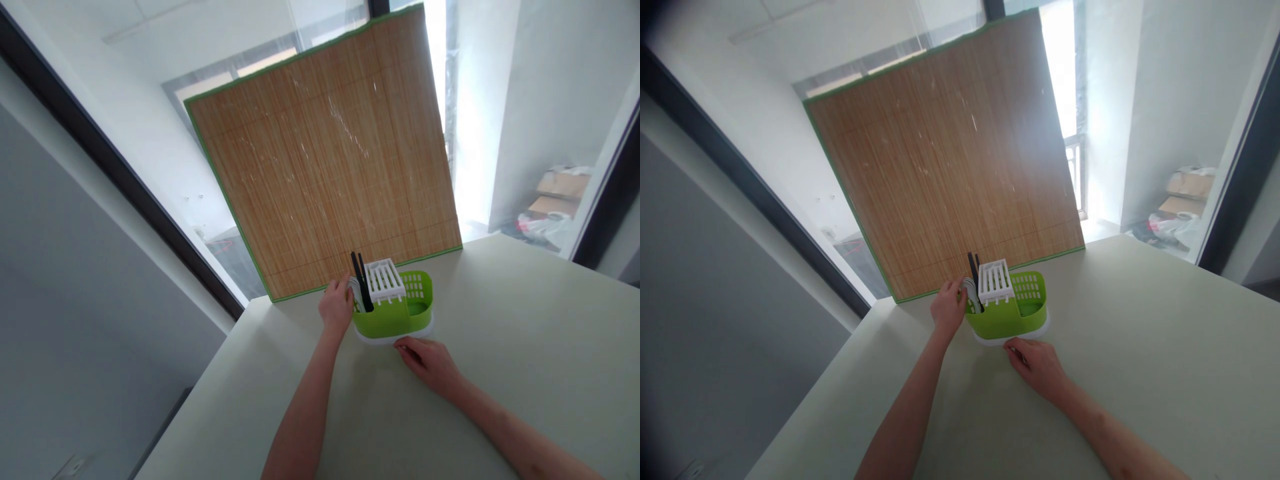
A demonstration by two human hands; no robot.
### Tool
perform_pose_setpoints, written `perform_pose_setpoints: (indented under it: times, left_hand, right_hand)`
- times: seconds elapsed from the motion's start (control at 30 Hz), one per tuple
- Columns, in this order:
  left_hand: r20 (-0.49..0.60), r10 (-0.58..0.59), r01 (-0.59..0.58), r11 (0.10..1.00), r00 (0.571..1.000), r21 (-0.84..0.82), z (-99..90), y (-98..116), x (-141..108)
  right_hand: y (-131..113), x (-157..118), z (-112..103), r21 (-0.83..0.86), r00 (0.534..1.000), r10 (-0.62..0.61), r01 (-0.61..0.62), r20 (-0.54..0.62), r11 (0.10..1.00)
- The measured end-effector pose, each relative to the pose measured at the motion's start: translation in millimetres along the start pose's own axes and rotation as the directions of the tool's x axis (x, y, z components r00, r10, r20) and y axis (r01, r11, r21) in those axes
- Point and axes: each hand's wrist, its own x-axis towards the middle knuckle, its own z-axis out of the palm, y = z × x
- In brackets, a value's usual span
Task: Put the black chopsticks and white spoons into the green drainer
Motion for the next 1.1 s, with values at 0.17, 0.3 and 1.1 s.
perform_pose_setpoints:
  times: [0.17, 0.3, 1.1]
  left_hand:
    - [-0.224, -0.162, 0.082, 0.941, 0.961, -0.328, 7.0, -4.9, -25.7]
    - [-0.065, -0.452, 0.326, 0.728, 0.890, -0.604, 34.5, -19.5, -72.2]
    - [0.406, -0.226, 0.323, 0.928, 0.886, -0.188, 48.7, -21.0, -106.7]
  right_hand:
    - [1.0, 1.8, -1.0, -0.038, 1.000, 0.010, -0.009, 0.027, 0.999]
    - [2.0, 1.1, 1.0, -0.070, 0.997, 0.005, 0.001, 0.081, 0.998]
    - [-64.8, 61.6, -42.3, -0.251, 0.851, -0.047, -0.101, -0.523, 0.963]
